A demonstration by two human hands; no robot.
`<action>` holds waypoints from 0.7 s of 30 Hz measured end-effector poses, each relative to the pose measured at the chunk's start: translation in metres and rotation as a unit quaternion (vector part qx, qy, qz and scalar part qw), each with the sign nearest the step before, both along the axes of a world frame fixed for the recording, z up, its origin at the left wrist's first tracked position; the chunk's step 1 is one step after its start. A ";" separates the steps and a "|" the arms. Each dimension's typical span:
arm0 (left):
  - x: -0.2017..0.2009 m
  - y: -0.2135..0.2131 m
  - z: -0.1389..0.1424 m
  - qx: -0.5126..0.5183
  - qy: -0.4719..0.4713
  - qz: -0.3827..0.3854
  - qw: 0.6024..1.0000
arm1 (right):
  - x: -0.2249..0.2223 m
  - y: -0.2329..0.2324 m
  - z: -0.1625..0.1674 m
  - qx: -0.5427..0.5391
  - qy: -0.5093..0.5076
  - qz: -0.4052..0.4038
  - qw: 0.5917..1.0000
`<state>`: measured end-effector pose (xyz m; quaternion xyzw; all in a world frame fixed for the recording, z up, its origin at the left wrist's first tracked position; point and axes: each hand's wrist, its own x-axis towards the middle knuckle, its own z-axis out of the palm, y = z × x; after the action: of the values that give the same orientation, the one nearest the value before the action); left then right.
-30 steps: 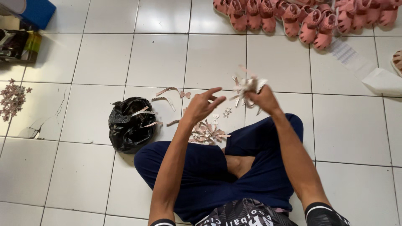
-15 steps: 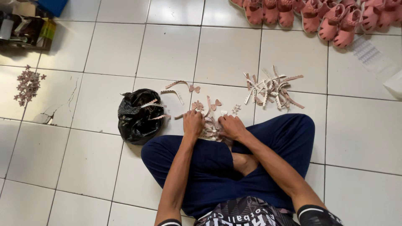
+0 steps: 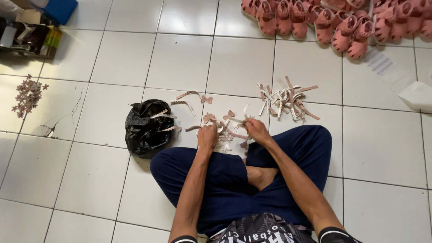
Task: The person sits cross-legged on the workshop floor and sorts small pink flower-shaped cut pieces from a pile, placing them one by one into a black plastic bag. Strips of cut material and finished pink sandals lie around the work area.
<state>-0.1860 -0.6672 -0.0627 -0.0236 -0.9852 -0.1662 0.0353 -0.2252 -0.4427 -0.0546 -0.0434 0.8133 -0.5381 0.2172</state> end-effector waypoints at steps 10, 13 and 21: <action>0.018 -0.021 0.010 0.492 -0.060 0.142 0.857 | 0.022 -0.027 -0.012 0.259 0.237 0.138 0.926; 0.017 -0.021 0.009 0.548 -0.052 0.156 0.820 | 0.013 -0.021 -0.007 0.097 0.053 0.037 0.993; 0.013 0.039 0.043 0.507 0.013 0.028 0.862 | 0.006 -0.022 0.024 -0.089 -0.071 -0.034 0.993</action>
<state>-0.1730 -0.6282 -0.0201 0.0233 -0.7647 -0.6411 0.0601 -0.2196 -0.4648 -0.0306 0.0036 0.7455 -0.6175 0.2509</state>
